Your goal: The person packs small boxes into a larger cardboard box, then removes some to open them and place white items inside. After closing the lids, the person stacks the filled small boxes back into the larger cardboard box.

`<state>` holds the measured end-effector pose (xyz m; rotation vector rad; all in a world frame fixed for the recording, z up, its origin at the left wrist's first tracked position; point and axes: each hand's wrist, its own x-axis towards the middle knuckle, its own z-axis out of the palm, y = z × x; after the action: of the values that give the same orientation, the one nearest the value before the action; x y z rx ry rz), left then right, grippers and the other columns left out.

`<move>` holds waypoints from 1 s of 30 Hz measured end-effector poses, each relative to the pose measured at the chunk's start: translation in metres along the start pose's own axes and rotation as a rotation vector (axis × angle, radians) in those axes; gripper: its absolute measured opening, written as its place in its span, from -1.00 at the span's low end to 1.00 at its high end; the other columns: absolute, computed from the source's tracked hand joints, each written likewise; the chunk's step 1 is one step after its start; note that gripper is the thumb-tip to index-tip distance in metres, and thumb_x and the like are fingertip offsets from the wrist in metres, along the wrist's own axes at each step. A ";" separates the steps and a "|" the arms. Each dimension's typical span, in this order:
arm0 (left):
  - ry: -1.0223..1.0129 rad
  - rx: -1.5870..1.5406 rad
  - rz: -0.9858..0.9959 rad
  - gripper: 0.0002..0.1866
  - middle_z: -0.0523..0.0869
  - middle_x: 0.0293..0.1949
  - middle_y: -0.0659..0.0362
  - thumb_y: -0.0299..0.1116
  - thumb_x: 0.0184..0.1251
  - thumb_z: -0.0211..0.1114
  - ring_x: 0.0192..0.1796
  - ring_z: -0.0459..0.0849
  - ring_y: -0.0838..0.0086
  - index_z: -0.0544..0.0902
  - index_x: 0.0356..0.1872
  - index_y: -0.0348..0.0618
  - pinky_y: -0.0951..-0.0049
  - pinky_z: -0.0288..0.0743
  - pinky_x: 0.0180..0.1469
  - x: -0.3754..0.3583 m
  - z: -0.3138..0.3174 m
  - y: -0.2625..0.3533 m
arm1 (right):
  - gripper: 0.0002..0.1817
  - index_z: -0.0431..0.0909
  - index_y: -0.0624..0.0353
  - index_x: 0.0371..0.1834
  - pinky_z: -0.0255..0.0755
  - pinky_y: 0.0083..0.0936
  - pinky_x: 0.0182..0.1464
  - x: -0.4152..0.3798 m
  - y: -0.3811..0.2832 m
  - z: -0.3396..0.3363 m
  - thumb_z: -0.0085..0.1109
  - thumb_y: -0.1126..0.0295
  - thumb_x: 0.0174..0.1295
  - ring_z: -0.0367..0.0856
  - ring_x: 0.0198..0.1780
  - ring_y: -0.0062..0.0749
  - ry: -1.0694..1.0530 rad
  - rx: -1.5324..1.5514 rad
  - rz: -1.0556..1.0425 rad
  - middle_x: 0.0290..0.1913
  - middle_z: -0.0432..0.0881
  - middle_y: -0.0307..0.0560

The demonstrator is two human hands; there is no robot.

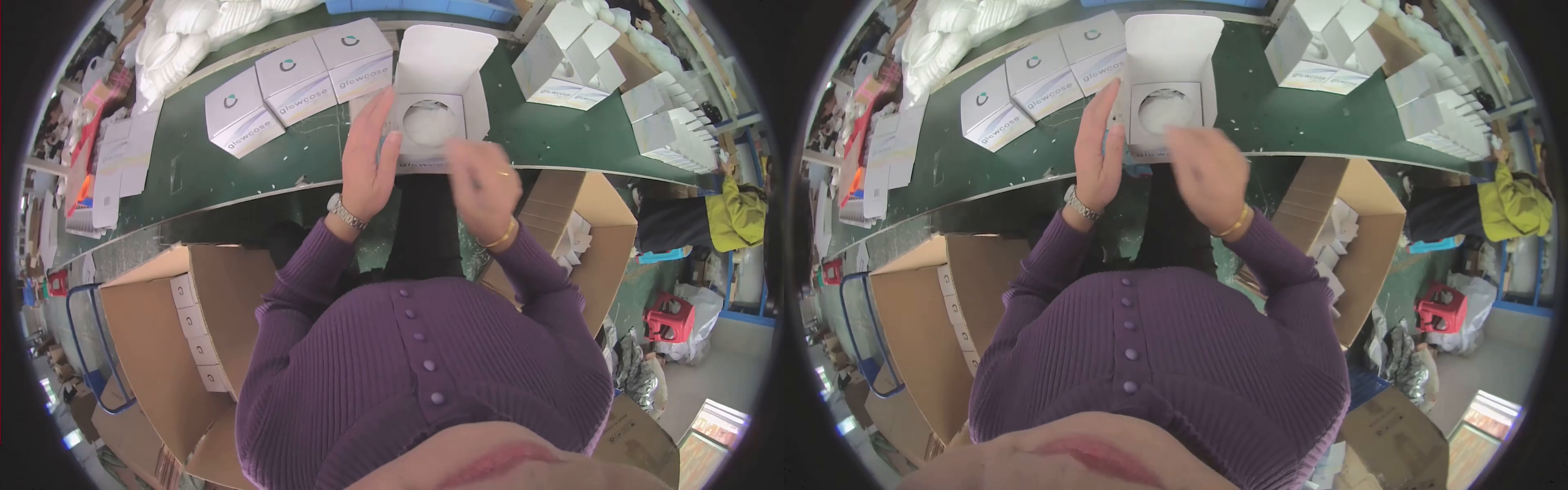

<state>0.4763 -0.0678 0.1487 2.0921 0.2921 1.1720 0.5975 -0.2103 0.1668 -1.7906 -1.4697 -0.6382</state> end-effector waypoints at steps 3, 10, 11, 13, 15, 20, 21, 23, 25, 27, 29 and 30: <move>0.033 -0.019 0.001 -0.50 0.48 0.44 -0.04 -0.24 0.66 -0.12 0.49 0.41 0.13 0.42 0.48 -0.20 0.14 0.27 0.53 0.009 0.002 -0.003 | -0.84 0.74 0.12 -0.13 0.47 -0.51 -0.15 0.012 0.012 -0.013 0.13 0.50 0.46 0.57 -0.27 -0.42 0.325 0.198 0.272 -0.22 0.69 -0.17; 0.015 -0.175 -0.034 -0.57 0.48 0.43 0.06 -0.20 0.63 0.07 0.46 0.44 0.21 0.55 0.41 0.00 0.16 0.33 0.49 0.010 0.015 -0.005 | -0.71 0.73 -0.13 0.19 0.24 -0.45 0.27 0.008 0.037 0.010 0.15 0.20 0.50 0.35 0.13 -0.43 -0.093 0.401 0.364 0.17 0.54 -0.34; 0.015 -0.187 -0.043 -0.57 0.48 0.44 0.07 -0.20 0.62 0.09 0.46 0.44 0.22 0.55 0.41 0.02 0.16 0.32 0.50 0.010 0.016 -0.005 | -0.73 0.76 -0.17 0.15 0.24 -0.44 0.26 0.005 0.037 0.017 0.17 0.22 0.49 0.33 0.12 -0.40 -0.121 0.346 0.280 0.17 0.56 -0.36; 0.013 -0.102 -0.026 -0.58 0.52 0.41 0.11 -0.17 0.59 0.16 0.44 0.45 0.21 0.59 0.38 0.06 0.11 0.34 0.48 0.009 0.018 -0.005 | -0.84 0.80 -0.07 -0.07 0.35 -0.36 0.19 -0.001 0.035 0.026 0.24 0.34 0.43 0.51 0.05 -0.33 -0.050 0.242 0.137 0.08 0.70 -0.32; 0.002 -0.026 0.020 -0.61 0.54 0.40 0.14 -0.16 0.57 0.19 0.44 0.45 0.14 0.64 0.32 0.10 0.06 0.33 0.47 0.008 0.024 -0.010 | -0.87 0.81 0.01 -0.20 0.43 -0.38 0.14 -0.001 0.032 0.025 0.25 0.43 0.37 0.60 0.00 -0.34 0.003 0.256 0.146 -0.03 0.76 -0.27; -0.010 0.221 0.189 -0.73 0.60 0.28 0.12 -0.20 0.49 0.29 0.43 0.43 -0.07 0.74 0.12 0.11 -0.03 0.44 0.39 0.003 0.038 -0.021 | -0.82 0.76 0.04 -0.27 0.48 -0.61 -0.18 0.017 0.026 0.007 0.14 0.49 0.40 0.71 -0.24 -0.52 0.143 0.508 0.480 -0.26 0.74 -0.22; -0.005 0.234 0.179 -0.75 0.62 0.26 0.12 -0.21 0.46 0.30 0.43 0.44 -0.07 0.76 0.08 0.09 -0.04 0.46 0.38 0.004 0.039 -0.020 | -0.88 0.64 0.05 -0.09 0.48 -0.59 -0.21 0.026 0.028 0.004 0.13 0.36 0.43 0.66 -0.29 -0.51 0.146 0.607 0.576 -0.26 0.74 -0.16; -0.002 0.249 0.161 -0.76 0.65 0.22 0.11 -0.23 0.42 0.32 0.42 0.45 -0.08 0.79 0.01 0.05 -0.06 0.47 0.36 0.004 0.042 -0.019 | -0.67 0.45 0.08 0.18 0.47 -0.56 -0.25 0.044 0.034 -0.003 0.11 0.16 0.49 0.59 -0.36 -0.51 0.149 0.753 0.726 -0.25 0.74 -0.07; -0.013 0.234 0.103 -0.77 0.67 0.20 0.16 -0.25 0.37 0.33 0.42 0.44 -0.05 0.82 -0.04 0.05 -0.04 0.54 0.28 0.005 0.042 -0.018 | -0.32 0.23 -0.02 0.48 0.48 -0.55 -0.15 0.063 0.044 -0.008 -0.16 -0.22 0.48 0.58 -0.29 -0.52 -0.011 0.915 0.835 -0.22 0.72 -0.11; -0.023 0.223 0.078 -0.78 0.68 0.18 0.19 -0.26 0.35 0.32 0.41 0.44 -0.03 0.83 -0.06 0.06 -0.02 0.56 0.25 0.005 0.041 -0.019 | -0.27 0.20 -0.05 0.36 0.49 -0.48 -0.06 0.076 0.048 -0.013 -0.19 -0.38 0.42 0.61 -0.23 -0.43 -0.087 1.027 0.931 -0.15 0.71 -0.03; -0.028 0.211 0.062 -0.78 0.68 0.17 0.22 -0.25 0.35 0.32 0.39 0.44 -0.01 0.84 -0.07 0.07 0.01 0.58 0.22 0.007 0.039 -0.020 | -0.29 0.24 -0.05 0.06 0.51 -0.36 0.05 0.084 0.049 -0.017 -0.12 -0.49 0.33 0.67 -0.16 -0.31 -0.143 1.133 1.029 -0.05 0.71 0.11; -0.027 0.210 0.065 -0.78 0.69 0.16 0.22 -0.25 0.34 0.33 0.39 0.45 -0.01 0.84 -0.07 0.08 0.02 0.58 0.23 0.007 0.038 -0.020 | -0.36 0.37 -0.01 0.04 0.51 -0.40 0.09 0.080 0.047 -0.019 -0.04 -0.39 0.37 0.67 -0.10 -0.35 -0.181 1.133 1.023 -0.05 0.71 0.04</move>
<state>0.5143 -0.0676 0.1266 2.3134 0.3495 1.1935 0.6622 -0.1800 0.2290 -1.3425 -0.5498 0.7580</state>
